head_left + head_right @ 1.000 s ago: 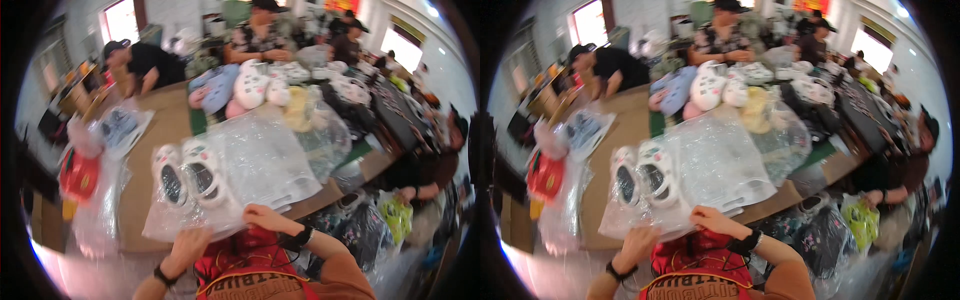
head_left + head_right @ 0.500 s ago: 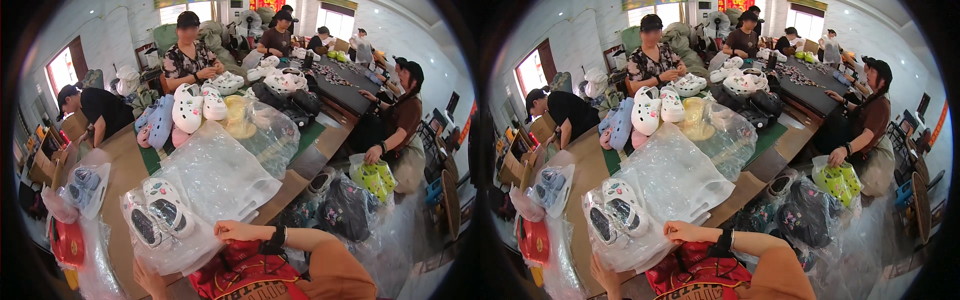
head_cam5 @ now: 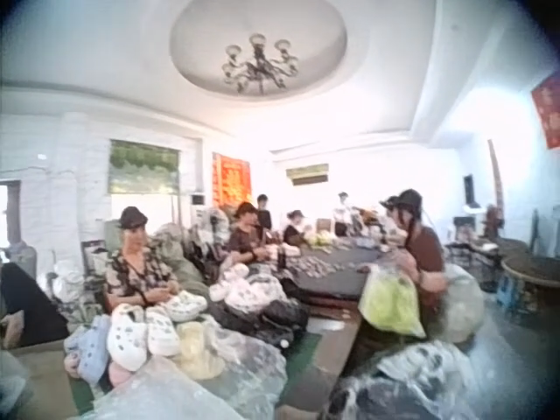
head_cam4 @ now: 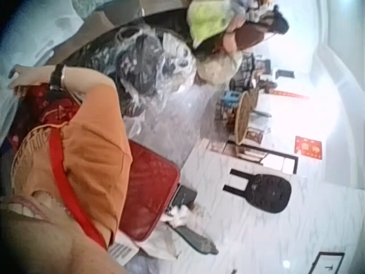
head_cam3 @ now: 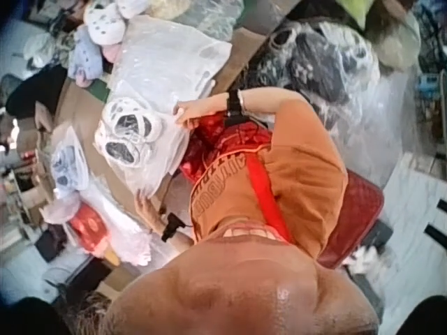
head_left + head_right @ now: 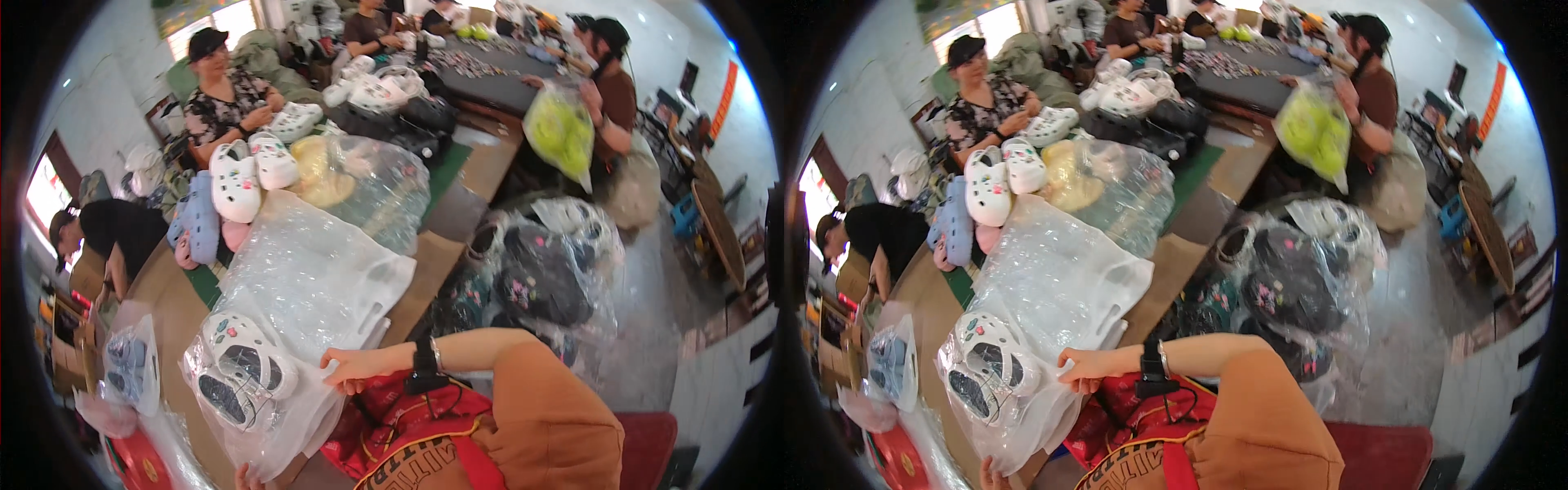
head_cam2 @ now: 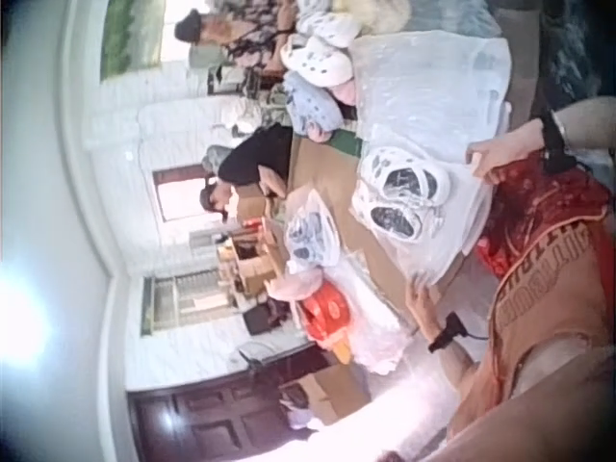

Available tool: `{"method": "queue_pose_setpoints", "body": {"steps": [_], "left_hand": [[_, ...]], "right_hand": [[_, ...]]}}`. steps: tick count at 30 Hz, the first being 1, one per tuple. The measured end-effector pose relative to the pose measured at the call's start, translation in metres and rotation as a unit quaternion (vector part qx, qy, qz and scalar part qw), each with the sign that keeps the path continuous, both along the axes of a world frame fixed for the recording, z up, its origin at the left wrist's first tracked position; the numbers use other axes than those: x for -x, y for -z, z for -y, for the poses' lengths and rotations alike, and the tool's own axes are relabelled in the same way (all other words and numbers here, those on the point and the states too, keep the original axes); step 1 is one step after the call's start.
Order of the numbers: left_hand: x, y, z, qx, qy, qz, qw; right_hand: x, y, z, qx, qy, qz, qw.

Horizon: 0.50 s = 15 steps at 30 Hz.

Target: Packing white clogs into plastic bags at a factory finishing workbench.

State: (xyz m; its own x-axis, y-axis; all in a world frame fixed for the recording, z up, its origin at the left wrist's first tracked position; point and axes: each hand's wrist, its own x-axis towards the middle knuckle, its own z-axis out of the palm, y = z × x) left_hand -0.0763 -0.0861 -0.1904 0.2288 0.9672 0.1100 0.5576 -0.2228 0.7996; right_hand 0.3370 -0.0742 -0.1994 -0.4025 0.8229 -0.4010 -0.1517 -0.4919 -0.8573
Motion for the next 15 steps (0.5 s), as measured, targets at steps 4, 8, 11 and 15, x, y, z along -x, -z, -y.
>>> {"method": "queue_pose_setpoints", "body": {"steps": [4,8,11,15], "left_hand": [[-0.005,0.002,-0.008,-0.07,0.003,-0.046,0.996],[-0.019,-0.014,-0.009,0.108,-0.146,0.179,0.967],[-0.028,-0.016,-0.011,0.093,-0.15,0.09,0.98],[-0.036,-0.009,-0.016,-0.126,-0.104,-0.205,0.965]], "right_hand": [[0.02,0.013,-0.004,-0.03,0.02,-0.051,0.998],[0.011,0.025,-0.002,-0.076,-0.024,-0.024,0.996],[0.01,0.024,0.002,-0.098,-0.039,0.01,0.994],[0.015,0.024,0.002,-0.076,-0.042,-0.001,0.996]]}}
